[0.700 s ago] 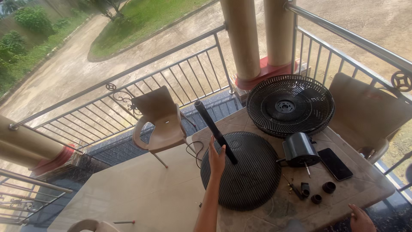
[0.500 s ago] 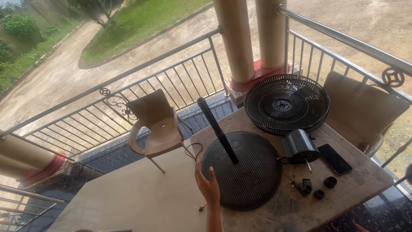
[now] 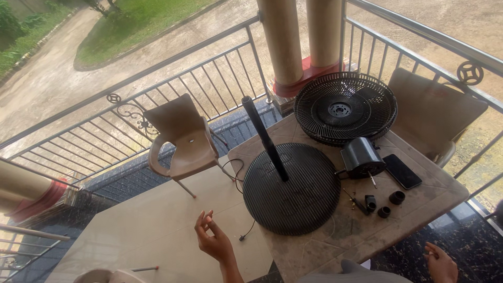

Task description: The person assembles a standing fan by inserting a metal pole into the base, attaching a plastic collar, and securing it with a screw. The fan head and motor remain disassembled on the table.

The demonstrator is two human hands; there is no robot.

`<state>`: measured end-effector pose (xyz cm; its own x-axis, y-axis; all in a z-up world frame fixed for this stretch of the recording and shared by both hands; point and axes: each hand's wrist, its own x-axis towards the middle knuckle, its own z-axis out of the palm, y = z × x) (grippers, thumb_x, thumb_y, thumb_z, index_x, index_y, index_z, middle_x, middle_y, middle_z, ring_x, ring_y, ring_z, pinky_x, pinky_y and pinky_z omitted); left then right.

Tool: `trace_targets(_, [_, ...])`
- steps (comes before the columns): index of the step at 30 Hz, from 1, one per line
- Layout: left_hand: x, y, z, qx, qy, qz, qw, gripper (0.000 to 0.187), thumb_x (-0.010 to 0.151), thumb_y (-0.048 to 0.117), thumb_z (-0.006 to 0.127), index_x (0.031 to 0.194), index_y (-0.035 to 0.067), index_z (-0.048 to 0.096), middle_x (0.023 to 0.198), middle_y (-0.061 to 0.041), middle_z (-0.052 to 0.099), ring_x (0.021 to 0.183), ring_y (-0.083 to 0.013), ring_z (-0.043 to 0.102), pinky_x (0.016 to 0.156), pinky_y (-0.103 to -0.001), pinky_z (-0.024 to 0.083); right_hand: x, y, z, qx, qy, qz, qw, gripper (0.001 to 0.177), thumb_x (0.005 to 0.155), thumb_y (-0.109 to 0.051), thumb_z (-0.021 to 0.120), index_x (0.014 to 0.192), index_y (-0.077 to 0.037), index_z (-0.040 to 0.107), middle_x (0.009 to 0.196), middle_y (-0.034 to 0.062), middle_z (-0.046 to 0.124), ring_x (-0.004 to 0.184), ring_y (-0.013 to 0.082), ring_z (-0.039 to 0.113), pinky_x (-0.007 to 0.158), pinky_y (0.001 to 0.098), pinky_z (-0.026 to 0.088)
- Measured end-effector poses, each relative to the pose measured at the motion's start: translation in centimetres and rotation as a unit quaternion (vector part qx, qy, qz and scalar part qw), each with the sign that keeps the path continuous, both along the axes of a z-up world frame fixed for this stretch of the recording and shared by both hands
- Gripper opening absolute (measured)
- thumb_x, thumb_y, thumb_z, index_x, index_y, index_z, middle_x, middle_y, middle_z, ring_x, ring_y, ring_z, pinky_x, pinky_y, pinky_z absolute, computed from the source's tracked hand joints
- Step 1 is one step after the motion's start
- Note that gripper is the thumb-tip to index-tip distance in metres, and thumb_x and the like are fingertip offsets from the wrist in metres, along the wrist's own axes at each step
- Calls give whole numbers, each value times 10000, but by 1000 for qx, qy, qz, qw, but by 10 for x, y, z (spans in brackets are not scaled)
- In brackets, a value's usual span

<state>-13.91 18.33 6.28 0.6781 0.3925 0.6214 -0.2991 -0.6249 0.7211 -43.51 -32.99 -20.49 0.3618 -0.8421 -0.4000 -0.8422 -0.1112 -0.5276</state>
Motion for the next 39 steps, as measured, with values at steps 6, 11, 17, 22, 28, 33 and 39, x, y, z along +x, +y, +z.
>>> trace_targets(6, [-1, 4, -1, 235, 392, -116, 882, 494, 962, 460, 591, 1346, 150, 617, 1317, -22, 691, 1308, -235, 565, 1055, -418, 482, 28, 4, 24, -25, -164, -62, 984, 310, 1129, -135, 515, 1363, -187, 711, 1184, 0, 765, 1050, 216, 755, 915, 401, 589])
trace_targets(11, [20, -54, 25, 258, 299, -223, 891, 772, 906, 565, 640, 1489, 86, 479, 1484, -150, 512, 1423, -337, 421, 1129, -475, 360, 79, -34, 48, -91, -123, 31, 988, 347, 1058, -127, 542, 1328, -233, 731, 1223, -24, 770, 1085, 201, 739, 898, 395, 571])
trace_targets(17, [131, -170, 123, 255, -70, -174, 949, 659, 1000, 403, 644, 1530, 71, 436, 1556, -161, 498, 1464, -367, 429, 1199, -503, 358, 147, -67, 74, -238, -146, 131, 951, 308, 1060, -192, 599, 1327, -249, 742, 1246, 55, 734, 1098, 276, 689, 1003, 437, 532])
trace_targets(22, [206, -215, 176, 292, -20, -147, 945, 383, 959, 285, 719, 1250, 47, 647, 1155, -151, 704, 1110, -369, 643, 955, -479, 505, 208, -79, 81, -367, -164, 211, 891, 580, 925, -405, 687, 1468, -222, 593, 1593, 82, 517, 1548, 386, 369, 1253, 637, 203])
trace_targets(28, [224, -213, 156, 309, -46, -109, 944, 152, 1009, 150, 644, 909, 43, 688, 890, -155, 667, 825, -383, 662, 725, -484, 522, 211, -100, 53, -280, -76, 234, 928, 640, 872, -359, 712, 1477, -189, 590, 1501, 154, 546, 1415, 393, 466, 1142, 536, 365])
trace_targets(33, [215, -207, 167, 307, -26, -113, 945, 137, 1015, 157, 678, 950, 38, 700, 905, -131, 688, 835, -364, 672, 711, -478, 513, 188, -107, 32, -98, 4, 310, 945, 426, 987, -485, 674, 1274, -171, 687, 1257, 104, 700, 1187, 336, 668, 970, 456, 539])
trace_targets(39, [199, -212, 174, 280, -32, -107, 953, 114, 1034, 145, 674, 995, 51, 724, 917, -103, 705, 818, -321, 684, 712, -434, 532, 172, -98, 12, -111, -43, 499, 858, 518, 737, -334, 845, 1192, -151, 680, 1209, 110, 660, 1113, 361, 646, 926, 459, 540])
